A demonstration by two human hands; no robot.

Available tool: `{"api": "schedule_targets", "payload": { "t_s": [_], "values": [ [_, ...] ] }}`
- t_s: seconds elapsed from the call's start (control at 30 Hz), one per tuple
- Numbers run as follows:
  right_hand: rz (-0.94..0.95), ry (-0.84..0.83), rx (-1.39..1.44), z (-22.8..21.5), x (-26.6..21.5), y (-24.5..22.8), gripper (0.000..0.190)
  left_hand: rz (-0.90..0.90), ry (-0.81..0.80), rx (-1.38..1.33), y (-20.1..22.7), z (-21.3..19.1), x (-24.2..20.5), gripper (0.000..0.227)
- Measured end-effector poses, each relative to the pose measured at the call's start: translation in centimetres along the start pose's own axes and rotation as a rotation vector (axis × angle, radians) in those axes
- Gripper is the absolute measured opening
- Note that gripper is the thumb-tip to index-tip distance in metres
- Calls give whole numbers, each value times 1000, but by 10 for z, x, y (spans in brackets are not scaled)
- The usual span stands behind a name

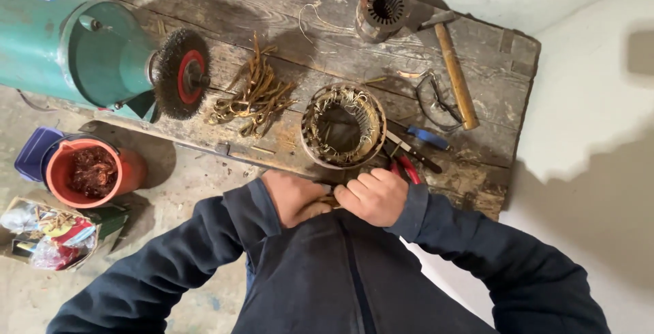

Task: The person uses pliers and a screwdriver to remove copper windings from a motor stator. They pull out the wires by hand and place them on the workbench.

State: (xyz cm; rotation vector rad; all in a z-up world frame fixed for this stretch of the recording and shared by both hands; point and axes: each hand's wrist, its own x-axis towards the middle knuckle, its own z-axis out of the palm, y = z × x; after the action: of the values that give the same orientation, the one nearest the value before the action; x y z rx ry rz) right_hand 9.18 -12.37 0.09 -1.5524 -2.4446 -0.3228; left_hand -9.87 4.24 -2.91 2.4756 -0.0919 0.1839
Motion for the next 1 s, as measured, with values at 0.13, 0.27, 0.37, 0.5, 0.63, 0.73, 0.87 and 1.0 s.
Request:
{"api": "schedule_targets", "payload": {
  "t_s": [0.13, 0.27, 0.37, 0.5, 0.63, 0.73, 0.87, 1.0],
  "values": [
    [-21, -10, 29, 4, -3, -3, 17, 179, 73, 189, -4, 16, -9, 22],
    [267, -129, 642, 42, -28, -9, 27, 422, 334, 481, 3, -13, -3, 26],
    [499, -283, 1266, 63, -33, -9, 29, 531, 351, 545, 2, -22, -3, 27],
    [348, -172, 902, 57, -30, -4, 30, 282, 140, 159, -3, -18, -6, 26],
    [171, -40, 535, 22, -3, 5, 27, -169, 62, -370, -18, 7, -16, 33],
    [41, 25, 281, 16, 6, 6, 20, -196, -148, -557, -11, 12, -9, 45],
    [62, 2, 366, 32, 5, 11, 18, -210, -77, -446, -13, 7, -8, 29],
    [266, -267, 1229, 68, -13, 9, 31, 327, 190, 400, -24, 12, -19, 17]
  ]
}}
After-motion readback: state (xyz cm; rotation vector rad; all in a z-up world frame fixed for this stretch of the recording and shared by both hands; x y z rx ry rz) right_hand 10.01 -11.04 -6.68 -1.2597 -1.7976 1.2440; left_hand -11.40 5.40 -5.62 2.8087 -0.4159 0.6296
